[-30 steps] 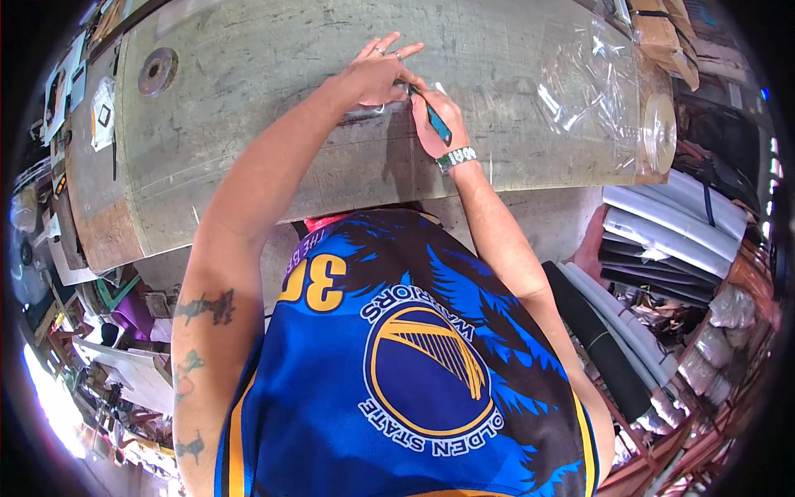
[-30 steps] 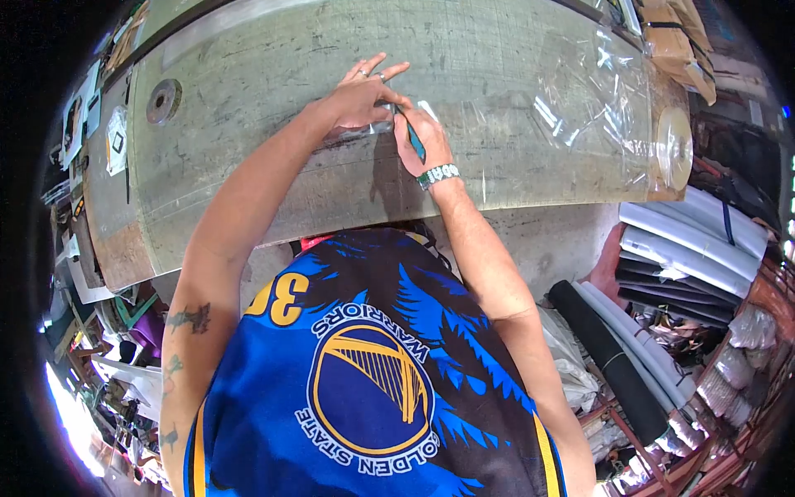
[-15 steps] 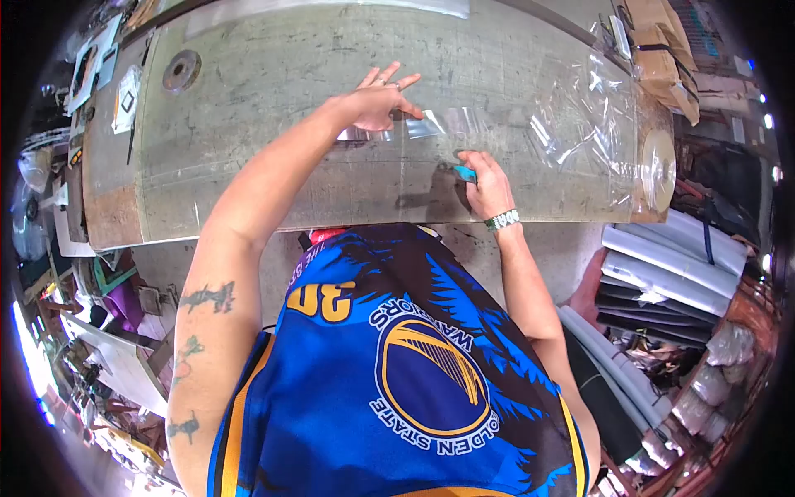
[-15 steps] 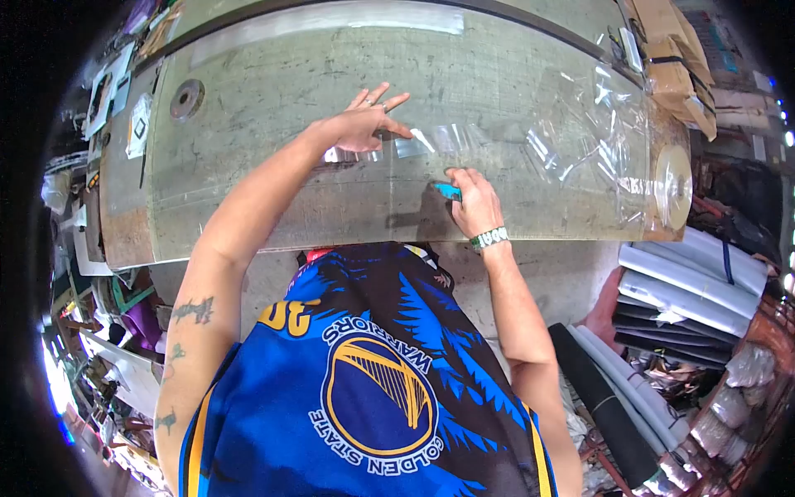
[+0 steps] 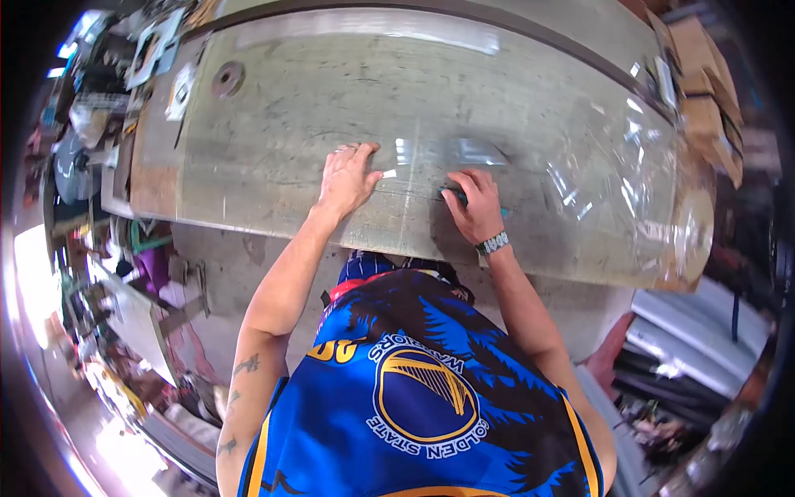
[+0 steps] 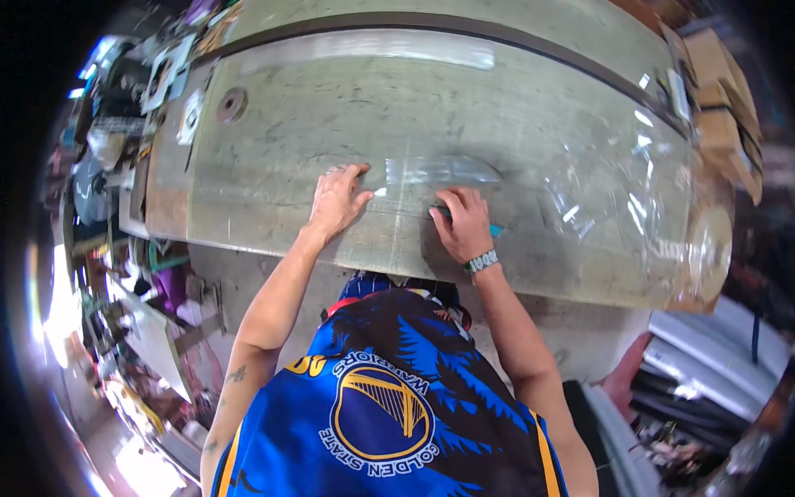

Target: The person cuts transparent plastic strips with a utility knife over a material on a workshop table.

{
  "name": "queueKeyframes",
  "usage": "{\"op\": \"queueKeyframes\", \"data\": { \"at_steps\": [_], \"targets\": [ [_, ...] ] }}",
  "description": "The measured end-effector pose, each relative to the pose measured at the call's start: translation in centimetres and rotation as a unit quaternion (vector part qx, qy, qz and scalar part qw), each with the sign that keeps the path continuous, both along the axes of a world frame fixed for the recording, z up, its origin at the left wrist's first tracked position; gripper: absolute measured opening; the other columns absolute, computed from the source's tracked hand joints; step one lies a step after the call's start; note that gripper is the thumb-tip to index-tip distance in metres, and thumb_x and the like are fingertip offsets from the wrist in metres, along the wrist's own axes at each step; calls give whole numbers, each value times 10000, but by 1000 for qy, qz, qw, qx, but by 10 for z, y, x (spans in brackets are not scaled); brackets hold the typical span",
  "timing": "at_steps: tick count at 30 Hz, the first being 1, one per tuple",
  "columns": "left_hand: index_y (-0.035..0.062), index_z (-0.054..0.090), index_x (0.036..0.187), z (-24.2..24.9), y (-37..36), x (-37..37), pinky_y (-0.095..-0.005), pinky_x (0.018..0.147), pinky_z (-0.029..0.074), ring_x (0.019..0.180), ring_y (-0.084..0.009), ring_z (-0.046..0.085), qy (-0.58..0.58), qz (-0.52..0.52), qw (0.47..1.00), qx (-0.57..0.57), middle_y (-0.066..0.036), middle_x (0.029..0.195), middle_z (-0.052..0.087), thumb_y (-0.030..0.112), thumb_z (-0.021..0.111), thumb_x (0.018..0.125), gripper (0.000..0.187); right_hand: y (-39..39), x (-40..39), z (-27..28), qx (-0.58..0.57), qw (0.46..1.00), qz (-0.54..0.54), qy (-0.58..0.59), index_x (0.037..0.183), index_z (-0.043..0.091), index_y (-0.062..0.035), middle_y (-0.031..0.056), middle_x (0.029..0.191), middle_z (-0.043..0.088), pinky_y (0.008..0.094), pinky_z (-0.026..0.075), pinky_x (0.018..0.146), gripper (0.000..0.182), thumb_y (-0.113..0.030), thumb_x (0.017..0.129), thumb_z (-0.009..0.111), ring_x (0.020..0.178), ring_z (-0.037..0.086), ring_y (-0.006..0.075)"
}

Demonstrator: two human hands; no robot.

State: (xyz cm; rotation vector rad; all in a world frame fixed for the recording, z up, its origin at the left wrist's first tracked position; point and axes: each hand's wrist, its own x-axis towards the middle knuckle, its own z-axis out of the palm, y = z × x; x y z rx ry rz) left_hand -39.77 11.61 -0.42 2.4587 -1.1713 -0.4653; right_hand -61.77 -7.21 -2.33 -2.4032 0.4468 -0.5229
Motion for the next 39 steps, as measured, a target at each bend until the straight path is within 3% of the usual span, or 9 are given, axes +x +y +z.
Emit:
{"op": "queueKeyframes", "data": {
  "at_steps": [1,4,7,10,16,22,26,30,39],
  "targets": [
    [129,681,1100,3,1,-2,-459,1017,417,1066,-308,643,17,25,999,-20,-69,974,731,223,812,821,323,2,6,-1,6,1000,11,-15,1167,661,-70,133,1149,631,462,471,893,339,-201,873,768,1056,588,349],
    [104,705,933,11,14,-4,-444,934,481,946,-317,680,-12,8,1000,18,-82,843,726,194,805,818,177,9,19,5,9,997,71,-31,1169,661,-64,142,1161,640,470,477,883,329,-191,881,760,1064,603,354],
    [60,693,864,37,20,-18,-421,819,504,842,-303,666,123,-31,988,-82,-104,803,700,183,801,829,167,21,29,24,61,990,109,-64,1169,652,-45,166,1210,635,459,491,870,364,-216,874,777,1084,614,347],
    [60,716,934,67,15,-34,-396,790,543,845,-266,693,210,-50,968,-127,-96,802,709,195,805,856,179,36,36,52,204,970,113,-67,1105,675,-28,167,1088,682,422,524,816,338,-247,876,792,963,658,333],
    [43,708,947,83,22,4,-373,768,540,795,-200,669,289,-64,954,-51,-74,827,702,194,793,864,192,25,49,70,291,951,99,8,929,697,-22,93,769,684,323,533,704,186,-195,916,766,719,664,203],
    [26,730,956,66,100,118,-337,770,543,814,-139,660,329,-49,943,5,-44,853,721,157,808,855,183,-62,49,72,385,914,-91,-90,1012,674,-6,13,895,699,257,536,704,106,-103,982,706,809,654,94],
    [23,736,938,81,129,220,-304,770,540,811,-108,653,282,16,959,-30,-13,838,724,141,834,834,185,-139,35,72,331,904,-254,-97,991,673,-37,12,835,686,252,521,637,127,-150,976,730,728,643,86],
    [40,748,936,96,111,318,-289,756,533,799,-98,650,271,75,954,-103,2,825,717,134,816,839,151,-187,55,72,310,902,-291,-73,947,668,-92,1,817,686,229,463,599,155,-231,985,724,680,623,79],
    [63,764,1006,-9,29,489,-341,730,549,783,-171,703,31,217,958,-185,-85,878,758,154,722,857,180,-243,185,25,297,895,-333,-8,944,705,-75,-5,769,675,248,425,560,155,-226,955,736,664,614,90]
  ]
}}
